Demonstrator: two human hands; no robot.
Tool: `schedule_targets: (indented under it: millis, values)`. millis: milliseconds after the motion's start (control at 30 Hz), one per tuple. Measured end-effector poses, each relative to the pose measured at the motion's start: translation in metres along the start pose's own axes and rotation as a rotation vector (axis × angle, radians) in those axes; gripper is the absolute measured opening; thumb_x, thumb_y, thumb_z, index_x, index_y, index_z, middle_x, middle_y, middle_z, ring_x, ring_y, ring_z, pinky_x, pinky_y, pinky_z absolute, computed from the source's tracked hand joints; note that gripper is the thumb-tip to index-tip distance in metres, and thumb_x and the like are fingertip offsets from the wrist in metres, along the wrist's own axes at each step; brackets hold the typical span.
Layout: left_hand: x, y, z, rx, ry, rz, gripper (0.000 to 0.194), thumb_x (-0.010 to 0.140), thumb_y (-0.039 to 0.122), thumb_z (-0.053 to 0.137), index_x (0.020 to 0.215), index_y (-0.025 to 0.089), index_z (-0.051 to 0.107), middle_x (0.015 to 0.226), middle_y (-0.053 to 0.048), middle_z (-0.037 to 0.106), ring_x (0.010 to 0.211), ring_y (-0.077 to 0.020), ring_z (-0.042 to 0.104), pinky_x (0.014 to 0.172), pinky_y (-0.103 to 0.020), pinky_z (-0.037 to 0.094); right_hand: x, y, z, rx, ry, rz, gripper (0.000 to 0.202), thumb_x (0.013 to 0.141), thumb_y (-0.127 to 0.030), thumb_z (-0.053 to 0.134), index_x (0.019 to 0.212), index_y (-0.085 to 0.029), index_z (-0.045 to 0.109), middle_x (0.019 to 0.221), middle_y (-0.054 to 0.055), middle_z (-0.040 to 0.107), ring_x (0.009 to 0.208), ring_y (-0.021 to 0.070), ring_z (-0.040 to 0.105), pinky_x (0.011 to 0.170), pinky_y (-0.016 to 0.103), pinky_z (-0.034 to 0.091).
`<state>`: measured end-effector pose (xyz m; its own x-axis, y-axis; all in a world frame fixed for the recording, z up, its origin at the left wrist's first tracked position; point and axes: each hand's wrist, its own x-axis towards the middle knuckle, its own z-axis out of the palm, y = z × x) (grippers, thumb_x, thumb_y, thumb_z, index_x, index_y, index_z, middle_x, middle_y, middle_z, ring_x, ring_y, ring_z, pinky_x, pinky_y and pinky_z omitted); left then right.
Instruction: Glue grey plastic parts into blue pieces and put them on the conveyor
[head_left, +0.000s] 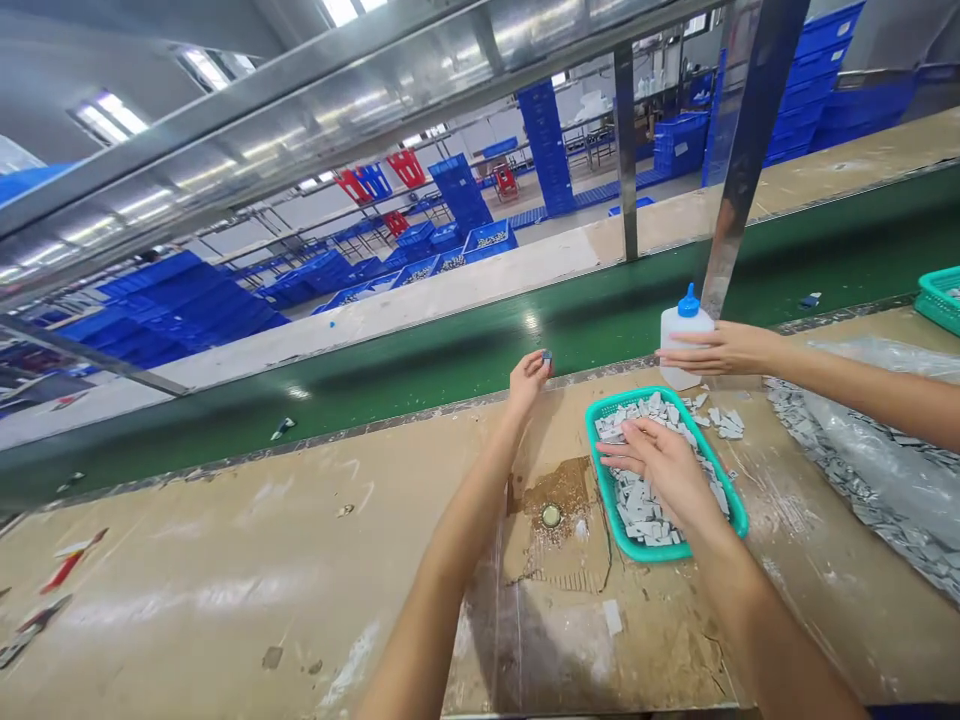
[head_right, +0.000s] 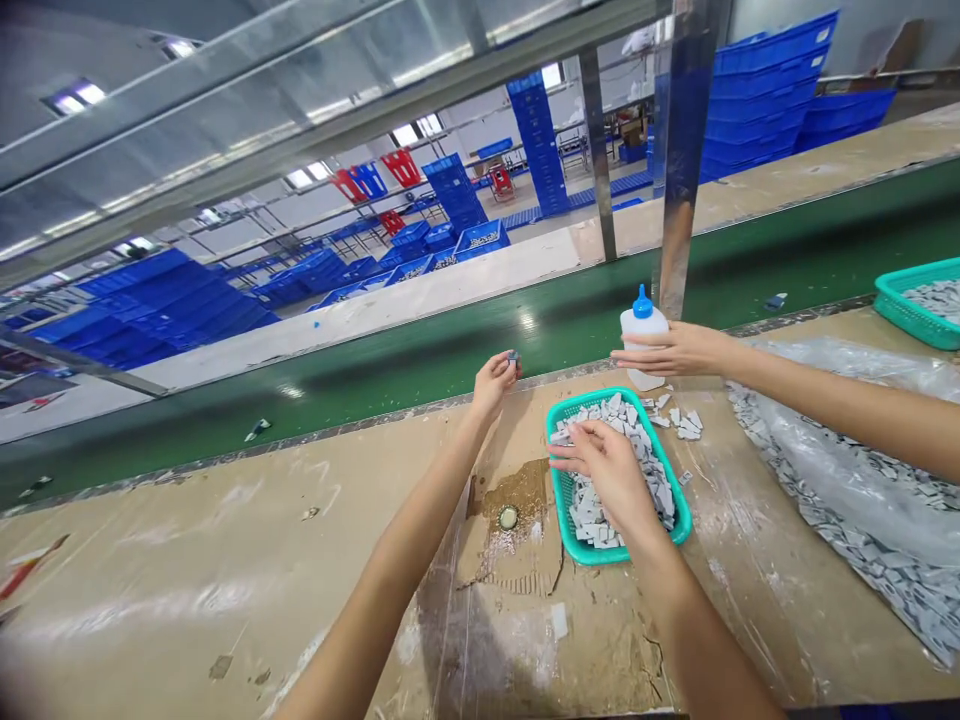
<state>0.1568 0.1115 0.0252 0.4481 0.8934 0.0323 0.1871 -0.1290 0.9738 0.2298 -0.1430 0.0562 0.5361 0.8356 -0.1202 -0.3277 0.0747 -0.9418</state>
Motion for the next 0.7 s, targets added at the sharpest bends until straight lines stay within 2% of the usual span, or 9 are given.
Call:
schedule_targets:
  millis: [100,200,300,400,533,700]
  values:
    - [-0.048,0.005,-0.016,-0.258,-0.123,-0.022,0.046,0.083,0.032,0.072,0.126,0.019,0.060,0.117,-0.011,0.070,0.101,-0.0174,0.068,0.095,-0.033,0.052,-0.003,-0.003,0.004,0.108,-0.067,0.064,0.052,0.067,-0.066,0.079,0.083,-0.019,0.064,0.084,0.003,0.070,0.086,0.0258,0.077,0.077,0.036,0.063]
    - [-0.093,0.009,-0.032,-0.651,-0.286,-0.146,0.054,0.069,0.027,0.086,0.118,0.020,0.064,0.104,-0.007,0.067,0.092,-0.0146,0.064,0.088,-0.028,0.050,-0.006,-0.001,0.009,0.147,-0.135,0.122,0.051,0.067,-0.062,0.082,0.091,-0.018,0.070,0.086,0.005,0.074,0.082,0.0221,0.076,0.073,0.032,0.062]
    - [-0.125,0.007,-0.044,-0.836,-0.365,-0.291,0.046,0.068,0.023,0.087,0.109,0.017,0.067,0.095,-0.005,0.063,0.084,-0.0115,0.059,0.078,-0.023,0.048,-0.007,0.006,0.014,0.118,-0.155,0.131,0.053,0.068,-0.060,0.082,0.099,-0.019,0.071,0.079,0.005,0.075,0.074,0.0193,0.075,0.068,0.030,0.061]
    - [-0.145,0.001,-0.054,-0.881,-0.406,-0.377,0.040,0.071,0.026,0.087,0.105,0.014,0.070,0.089,-0.005,0.060,0.078,-0.0103,0.054,0.070,-0.022,0.045,-0.007,0.013,0.019,0.095,-0.155,0.130,0.052,0.065,-0.059,0.085,0.095,-0.019,0.071,0.076,0.004,0.075,0.070,0.0188,0.074,0.068,0.032,0.062]
    - [-0.160,-0.005,-0.067,-0.898,-0.458,-0.409,0.043,0.068,0.031,0.091,0.102,0.013,0.071,0.083,-0.003,0.057,0.071,-0.0079,0.050,0.064,-0.019,0.042,-0.007,0.017,0.023,0.058,-0.152,0.140,0.054,0.058,-0.060,0.089,0.087,-0.018,0.069,0.077,0.004,0.075,0.071,0.0201,0.075,0.073,0.036,0.063]
    - [-0.171,-0.004,-0.077,-0.853,-0.455,-0.394,0.045,0.064,0.040,0.092,0.098,0.015,0.074,0.083,-0.003,0.063,0.072,-0.0084,0.055,0.068,-0.021,0.044,-0.011,0.014,0.024,-0.037,-0.159,0.148,0.051,0.061,-0.056,0.088,0.089,-0.018,0.070,0.079,0.006,0.076,0.071,0.0197,0.073,0.073,0.036,0.063]
